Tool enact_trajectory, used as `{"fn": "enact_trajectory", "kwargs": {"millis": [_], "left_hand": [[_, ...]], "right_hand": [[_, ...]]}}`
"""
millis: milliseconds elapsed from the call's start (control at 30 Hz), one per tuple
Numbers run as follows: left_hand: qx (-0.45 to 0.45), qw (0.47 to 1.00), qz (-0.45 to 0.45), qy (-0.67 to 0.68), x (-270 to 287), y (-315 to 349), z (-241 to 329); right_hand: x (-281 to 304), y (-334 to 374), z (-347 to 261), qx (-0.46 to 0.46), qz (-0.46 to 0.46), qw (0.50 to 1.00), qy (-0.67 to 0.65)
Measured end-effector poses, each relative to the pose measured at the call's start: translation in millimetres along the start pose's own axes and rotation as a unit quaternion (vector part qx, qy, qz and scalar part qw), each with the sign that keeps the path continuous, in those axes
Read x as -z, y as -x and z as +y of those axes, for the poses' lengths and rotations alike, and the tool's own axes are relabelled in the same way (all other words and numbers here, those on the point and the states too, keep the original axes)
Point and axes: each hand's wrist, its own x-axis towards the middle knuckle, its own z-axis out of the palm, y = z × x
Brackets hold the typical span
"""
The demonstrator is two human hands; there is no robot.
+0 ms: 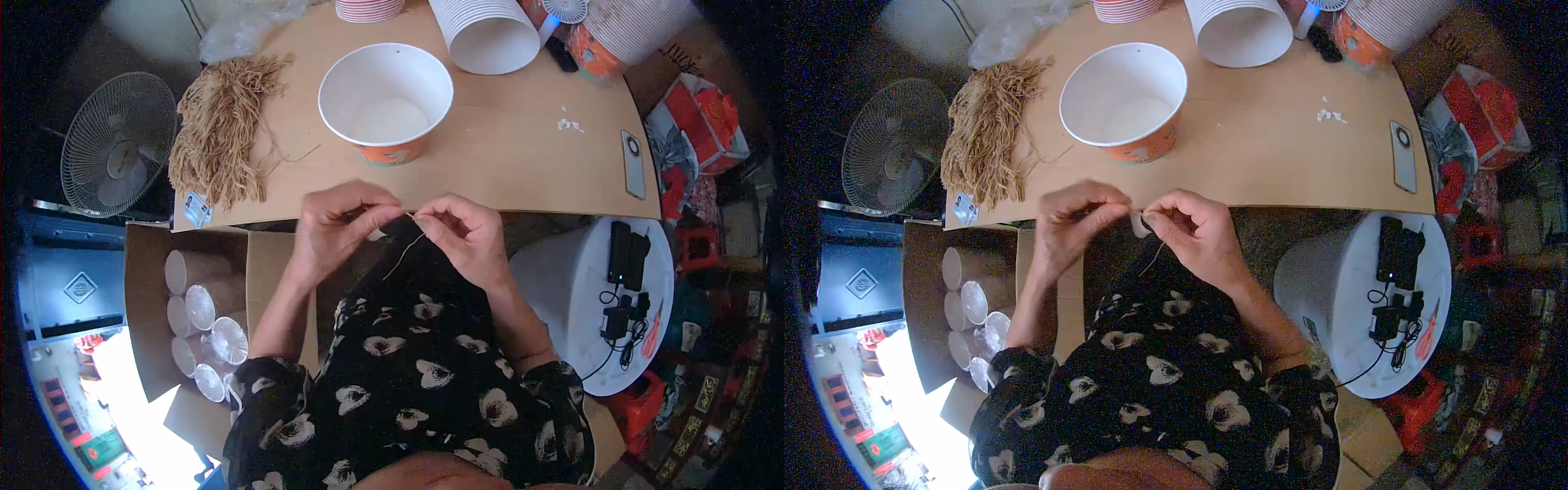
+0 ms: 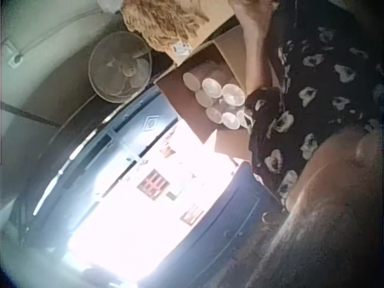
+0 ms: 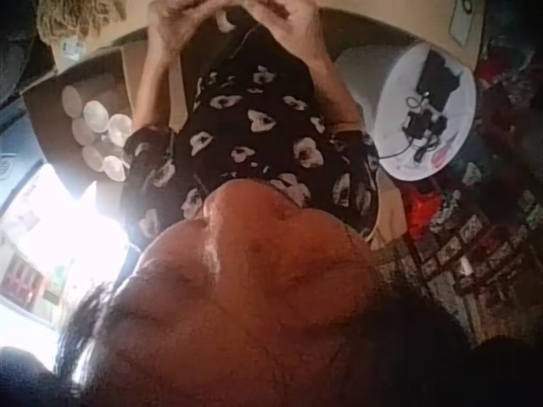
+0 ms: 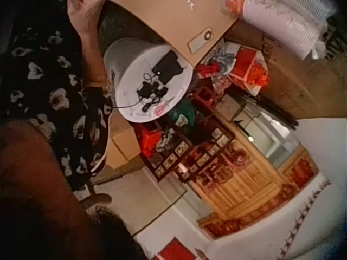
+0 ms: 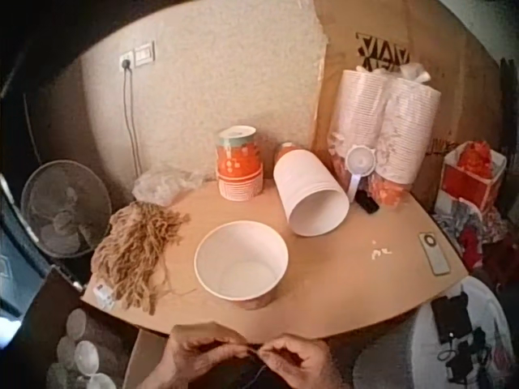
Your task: Threading a string handle through the holes of a paper bowl for packaging.
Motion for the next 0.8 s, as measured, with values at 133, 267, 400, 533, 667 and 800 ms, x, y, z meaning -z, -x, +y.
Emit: {"fn": "enact_trajectory", "kwargs": {"millis": [133,267,400,533,667,800], "left_hand": [[-0.169,0.922,0.08,-0.34,28,-29,13],[-0.253,0.823,0.065,-0.505,46,-61,5],[-0.221,0.901,0.001,-0.374,37,-63,11],[-0.107,0.959,0.063,-0.255,29,-55,24],[-0.102,0.957,0.072,-0.262,27,-56,24],[-0.109,0.959,0.067,-0.251,25,-55,27]], "right_hand": [[-1,-1,0,0.027,0.015,1.0,0.003],[-11,-6,-2,0.098,0.114,0.987,0.055],[-21,-17,-12,0.21,0.218,0.94,0.16],[-30,-33,-17,0.31,0.237,0.895,0.216],[-34,-48,-13,0.325,0.215,0.889,0.239],[-36,-56,-7,0.325,0.213,0.887,0.249]]}}
